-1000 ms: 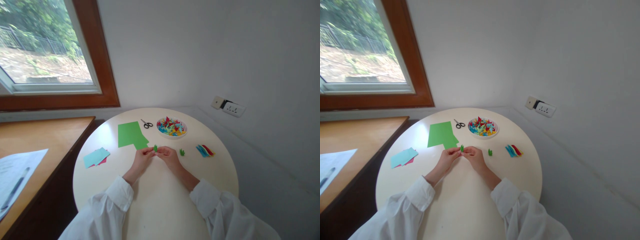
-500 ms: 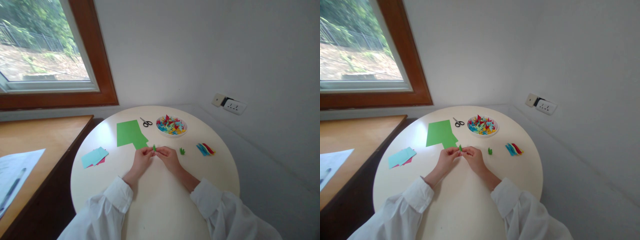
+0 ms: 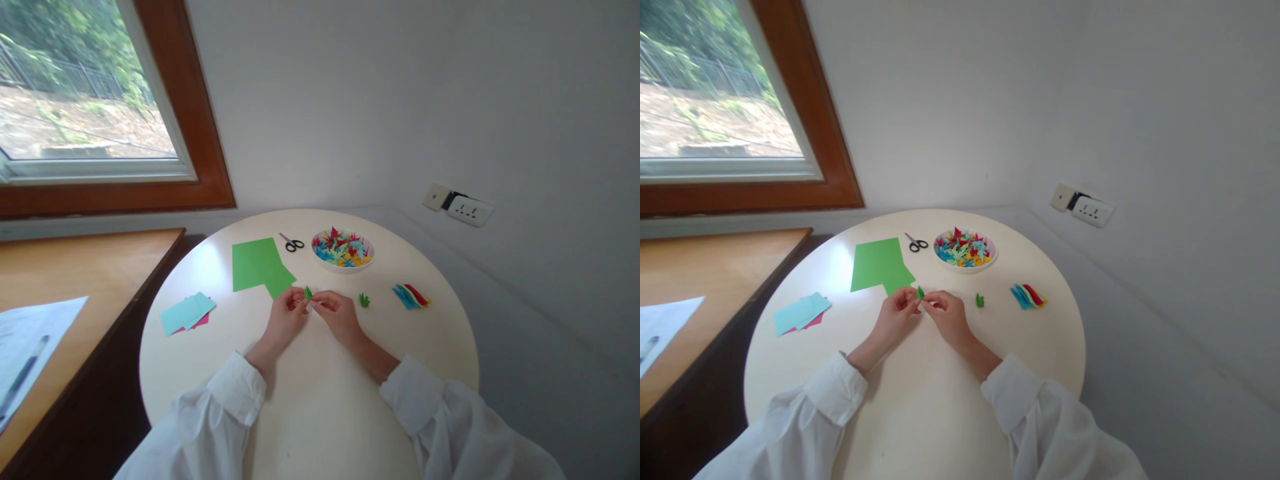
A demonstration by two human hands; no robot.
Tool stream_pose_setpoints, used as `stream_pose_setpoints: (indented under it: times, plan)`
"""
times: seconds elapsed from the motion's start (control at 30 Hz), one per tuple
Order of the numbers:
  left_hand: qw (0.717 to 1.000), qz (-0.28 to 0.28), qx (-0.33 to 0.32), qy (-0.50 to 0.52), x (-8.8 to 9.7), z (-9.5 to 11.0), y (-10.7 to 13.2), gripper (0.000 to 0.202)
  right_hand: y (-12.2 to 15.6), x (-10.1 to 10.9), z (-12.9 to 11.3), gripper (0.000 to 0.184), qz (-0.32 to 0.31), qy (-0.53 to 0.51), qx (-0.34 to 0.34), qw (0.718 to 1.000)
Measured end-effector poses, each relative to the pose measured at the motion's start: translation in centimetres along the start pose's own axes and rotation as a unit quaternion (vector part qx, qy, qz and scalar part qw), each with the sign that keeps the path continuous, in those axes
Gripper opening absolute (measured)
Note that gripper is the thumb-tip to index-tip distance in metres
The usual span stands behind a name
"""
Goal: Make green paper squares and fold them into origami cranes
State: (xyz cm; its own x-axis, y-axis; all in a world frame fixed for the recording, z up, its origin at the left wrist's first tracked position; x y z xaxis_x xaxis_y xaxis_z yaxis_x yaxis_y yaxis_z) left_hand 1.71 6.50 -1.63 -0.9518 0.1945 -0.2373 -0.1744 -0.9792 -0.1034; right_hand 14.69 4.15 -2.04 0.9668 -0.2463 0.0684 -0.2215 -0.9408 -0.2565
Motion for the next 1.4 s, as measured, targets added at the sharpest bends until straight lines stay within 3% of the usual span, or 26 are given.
stream_pose_setpoints:
  times: [0.3,0.57,0.87,1.0,1.17,1.4]
  plan:
    - [1.0,-0.012,0.0,0.004,0.0,0.0,0.1,0.012,0.2,0.1,-0.2,0.01,-0.002,0.002,-0.002,1.0]
    - [0.999,-0.02,0.02,0.038,0.2,0.0,0.0,0.02,0.2,-0.1,-0.5,0.012,-0.008,-0.013,-0.006,1.0]
    - [0.978,-0.076,0.123,0.15,-0.6,-0.3,0.4,0.033,0.3,-0.1,-1.4,0.012,-0.034,-0.019,0.006,0.999]
    - [0.964,-0.104,0.162,0.183,-0.9,-0.8,0.5,0.033,0.2,0.5,-1.8,0.011,-0.016,-0.013,0.03,0.999]
    - [0.955,-0.119,0.187,0.198,-1.0,-1.1,0.7,0.031,0.3,0.3,-2.3,0.027,-0.044,0.031,0.085,0.995]
    - [0.952,-0.118,0.196,0.204,-0.9,-1.2,0.8,0.024,0.4,0.2,-2.4,0.023,-0.041,0.065,0.131,0.988]
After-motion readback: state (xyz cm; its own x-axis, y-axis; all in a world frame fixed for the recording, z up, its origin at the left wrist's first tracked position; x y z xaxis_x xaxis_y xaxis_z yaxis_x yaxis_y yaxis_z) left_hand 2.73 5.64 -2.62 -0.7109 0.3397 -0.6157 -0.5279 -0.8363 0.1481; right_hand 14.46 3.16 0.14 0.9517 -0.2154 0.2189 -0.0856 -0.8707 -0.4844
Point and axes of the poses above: each hand's wrist, its own y-axis away from the middle knuckle, its own x-axis out of the back of the hand, z = x × y, the point moved 6 cm from there along -y, towards the middle knuckle, and after that the axes turned 5 degrees about y, right-handed, at the moved point
